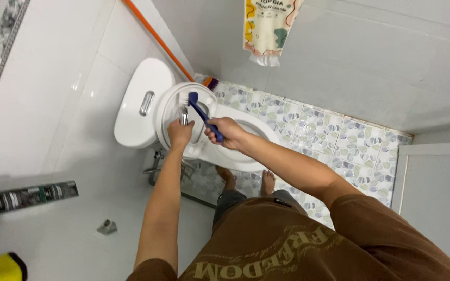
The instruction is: The person scrubs the inside of a toilet bowl with a blue toilet brush while holding a handheld bidet sprayer, rinsing the bowl and the brush with water from the sprayer between scrubbing passes. They continue brushing and rinsing the bowl repeatedly throughout the episode.
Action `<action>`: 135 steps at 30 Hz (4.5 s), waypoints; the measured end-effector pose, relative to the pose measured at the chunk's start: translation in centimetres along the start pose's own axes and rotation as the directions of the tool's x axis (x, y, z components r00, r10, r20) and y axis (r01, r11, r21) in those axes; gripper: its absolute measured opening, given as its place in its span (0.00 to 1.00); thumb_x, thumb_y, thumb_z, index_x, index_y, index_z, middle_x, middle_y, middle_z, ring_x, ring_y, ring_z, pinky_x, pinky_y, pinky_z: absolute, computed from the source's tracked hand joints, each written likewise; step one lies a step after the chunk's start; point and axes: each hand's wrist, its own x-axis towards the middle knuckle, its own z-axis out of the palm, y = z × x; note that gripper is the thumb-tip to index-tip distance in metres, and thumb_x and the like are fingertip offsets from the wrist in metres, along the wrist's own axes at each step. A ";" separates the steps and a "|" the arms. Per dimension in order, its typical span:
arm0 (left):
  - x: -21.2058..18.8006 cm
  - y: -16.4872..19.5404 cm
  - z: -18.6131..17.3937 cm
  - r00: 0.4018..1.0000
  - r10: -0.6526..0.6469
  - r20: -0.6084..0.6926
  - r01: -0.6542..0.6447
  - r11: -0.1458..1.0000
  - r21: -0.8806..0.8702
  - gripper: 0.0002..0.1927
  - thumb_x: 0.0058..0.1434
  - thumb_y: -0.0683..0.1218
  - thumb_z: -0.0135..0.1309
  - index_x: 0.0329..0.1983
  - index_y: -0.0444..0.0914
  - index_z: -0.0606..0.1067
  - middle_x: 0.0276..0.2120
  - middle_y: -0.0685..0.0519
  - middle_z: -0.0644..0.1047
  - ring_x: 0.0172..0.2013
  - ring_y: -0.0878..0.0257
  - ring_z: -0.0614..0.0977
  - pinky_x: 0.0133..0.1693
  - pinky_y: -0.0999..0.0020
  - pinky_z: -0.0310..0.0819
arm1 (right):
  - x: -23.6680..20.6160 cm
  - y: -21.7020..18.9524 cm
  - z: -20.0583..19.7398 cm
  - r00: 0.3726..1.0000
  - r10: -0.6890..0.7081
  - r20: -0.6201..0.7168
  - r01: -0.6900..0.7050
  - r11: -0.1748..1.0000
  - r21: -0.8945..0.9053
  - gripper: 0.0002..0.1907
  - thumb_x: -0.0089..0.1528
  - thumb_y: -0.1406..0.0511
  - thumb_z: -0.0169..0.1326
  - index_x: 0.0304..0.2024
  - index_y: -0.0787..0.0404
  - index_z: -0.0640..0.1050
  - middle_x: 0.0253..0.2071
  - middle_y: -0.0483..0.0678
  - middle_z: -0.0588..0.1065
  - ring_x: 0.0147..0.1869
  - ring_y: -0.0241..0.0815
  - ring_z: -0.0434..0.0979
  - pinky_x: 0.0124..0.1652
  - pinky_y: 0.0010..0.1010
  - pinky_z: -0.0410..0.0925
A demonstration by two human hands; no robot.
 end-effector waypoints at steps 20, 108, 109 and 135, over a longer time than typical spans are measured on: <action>-13.3 -7.3 -0.5 0.869 -0.383 -0.313 0.231 0.874 -0.427 0.12 0.54 0.47 0.66 0.29 0.35 0.75 0.20 0.54 0.76 0.22 0.63 0.76 0.29 0.61 0.70 | 0.7 9.3 4.9 0.959 -0.283 -0.012 0.188 0.667 -0.721 0.13 0.67 0.66 0.51 0.44 0.75 0.75 0.27 0.55 0.76 0.25 0.48 0.80 0.24 0.36 0.73; -4.9 -6.7 -4.8 0.963 -0.247 0.110 0.266 0.937 -0.226 0.12 0.52 0.45 0.60 0.24 0.31 0.74 0.18 0.45 0.75 0.23 0.55 0.77 0.31 0.54 0.68 | 7.8 -9.4 9.5 0.766 -0.638 0.077 0.485 0.495 -0.721 0.14 0.62 0.66 0.58 0.31 0.75 0.79 0.23 0.56 0.78 0.21 0.44 0.82 0.21 0.31 0.77; -5.0 -6.6 -4.9 0.961 -0.253 0.110 0.272 0.932 -0.237 0.12 0.52 0.45 0.60 0.24 0.31 0.74 0.19 0.44 0.75 0.23 0.54 0.76 0.30 0.54 0.68 | 7.8 -9.9 9.5 0.751 -0.657 0.073 0.499 0.491 -0.714 0.14 0.62 0.66 0.58 0.30 0.76 0.79 0.24 0.56 0.78 0.21 0.44 0.81 0.21 0.32 0.77; -10.7 -8.6 0.3 0.907 -0.411 0.095 0.416 0.833 -0.365 0.12 0.54 0.49 0.61 0.30 0.34 0.79 0.23 0.44 0.78 0.26 0.50 0.79 0.34 0.54 0.71 | 6.5 -3.8 10.0 0.772 -0.582 0.256 0.537 0.380 -0.753 0.14 0.63 0.66 0.58 0.29 0.73 0.79 0.20 0.50 0.76 0.20 0.37 0.78 0.21 0.27 0.73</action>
